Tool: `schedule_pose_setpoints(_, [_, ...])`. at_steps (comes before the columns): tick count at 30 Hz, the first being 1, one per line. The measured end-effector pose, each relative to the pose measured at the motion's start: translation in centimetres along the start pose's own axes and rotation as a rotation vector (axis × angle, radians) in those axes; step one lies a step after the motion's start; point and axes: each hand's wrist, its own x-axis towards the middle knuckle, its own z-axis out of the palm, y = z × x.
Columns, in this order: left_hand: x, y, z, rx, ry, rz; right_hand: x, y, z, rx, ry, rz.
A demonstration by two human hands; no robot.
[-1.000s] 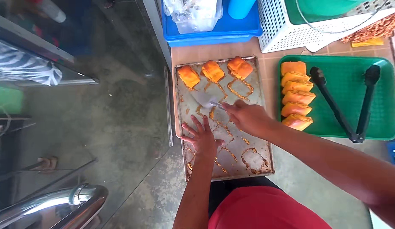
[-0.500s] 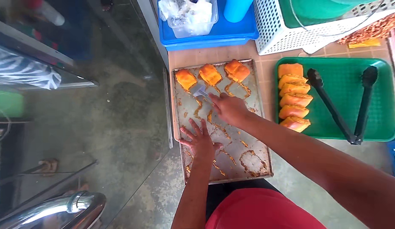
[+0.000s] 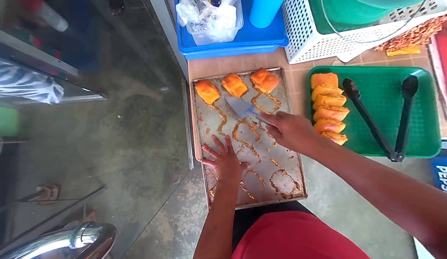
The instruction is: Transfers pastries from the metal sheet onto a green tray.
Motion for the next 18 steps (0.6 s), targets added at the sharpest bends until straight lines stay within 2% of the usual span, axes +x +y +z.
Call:
schedule_pose_setpoints(2, [0.0,0.0,0.2,0.006,-0.013,-0.003,-0.5,-0.1,0.3,-0.004,-0.031,0.020])
schedule_pose_setpoints(5, [-0.2,0.1,0.2,0.007,-0.002,-0.011,4.8,-2.6,0.5,0.003,-0.109,0.113])
schedule_pose_setpoints(7, [-0.1,0.0,0.0,0.009,0.005,-0.023,6.8,-3.4,0.5,-0.003,-0.109,0.115])
schedule_pose_setpoints(11, [0.1,-0.1,-0.1,0.008,-0.002,-0.016,1.1,0.0,1.2,0.049,0.020,0.018])
schedule_pose_setpoints(13, [0.2,-0.1,0.0,0.009,-0.016,-0.015,-0.5,0.1,1.5,0.058,0.000,0.006])
schedule_pose_setpoints(15, [0.1,-0.1,0.2,0.012,-0.011,-0.011,1.8,-1.6,1.9,0.058,-0.050,0.032])
schedule_pose_setpoints(18, [-0.1,-0.2,-0.1,0.013,0.007,-0.014,8.0,-4.8,1.2,0.039,-0.152,0.096])
